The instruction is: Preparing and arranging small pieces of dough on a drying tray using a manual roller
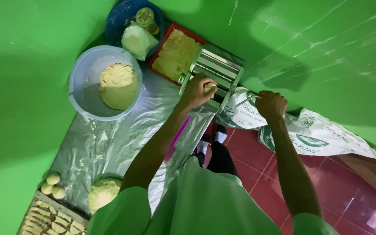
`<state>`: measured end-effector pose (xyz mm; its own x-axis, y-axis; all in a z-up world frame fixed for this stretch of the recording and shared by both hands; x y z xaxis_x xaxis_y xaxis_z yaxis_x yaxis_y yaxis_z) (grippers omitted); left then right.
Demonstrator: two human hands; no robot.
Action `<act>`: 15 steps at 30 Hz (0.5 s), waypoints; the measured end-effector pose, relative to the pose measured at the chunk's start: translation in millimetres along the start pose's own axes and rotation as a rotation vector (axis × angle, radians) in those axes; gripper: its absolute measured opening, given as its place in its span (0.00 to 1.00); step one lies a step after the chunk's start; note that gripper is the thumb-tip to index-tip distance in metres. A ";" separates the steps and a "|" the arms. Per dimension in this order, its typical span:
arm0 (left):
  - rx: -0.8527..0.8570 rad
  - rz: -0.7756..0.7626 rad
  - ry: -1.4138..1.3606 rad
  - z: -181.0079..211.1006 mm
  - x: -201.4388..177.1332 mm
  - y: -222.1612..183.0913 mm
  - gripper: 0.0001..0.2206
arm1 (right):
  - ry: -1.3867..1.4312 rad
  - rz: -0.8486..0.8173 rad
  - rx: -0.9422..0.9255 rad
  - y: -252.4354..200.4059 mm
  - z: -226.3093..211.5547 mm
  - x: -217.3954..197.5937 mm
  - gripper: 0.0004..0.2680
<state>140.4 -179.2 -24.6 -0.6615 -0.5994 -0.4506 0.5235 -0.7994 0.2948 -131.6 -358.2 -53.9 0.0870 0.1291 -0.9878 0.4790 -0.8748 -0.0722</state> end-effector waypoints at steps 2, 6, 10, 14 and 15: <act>0.040 0.006 0.015 9.5 -2.6 -0.5 0.12 | -0.007 -0.005 0.032 11.7 2.6 14.7 0.13; 0.012 -0.040 -0.067 11.1 -5.0 -10.4 0.11 | -0.063 -0.156 0.044 15.1 -7.3 57.6 0.15; -0.008 -0.058 -0.098 20.3 -15.2 -22.2 0.11 | -0.043 -0.317 0.030 -7.2 -16.0 100.6 0.17; -0.031 -0.065 -0.155 24.3 -20.9 -17.1 0.09 | -0.032 -0.425 0.104 -51.1 -25.7 115.9 0.17; -0.025 -0.069 -0.157 31.8 -22.3 -13.6 0.09 | -0.031 -0.421 0.109 -59.9 -23.7 115.1 0.17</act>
<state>131.0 -156.3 8.2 -0.7710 -0.5441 -0.3309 0.4863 -0.8385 0.2457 -129.6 -279.9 -160.0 -0.1233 0.4723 -0.8728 0.3719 -0.7934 -0.4819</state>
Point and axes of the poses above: each hand's wrist, its own y-axis towards the middle knuckle, its own x-axis out of the palm, z = x × y, the point moved 2 cm from there along y, towards the middle knuckle, and after that the axes turned 13 degrees about z, right-handed, at the moved point
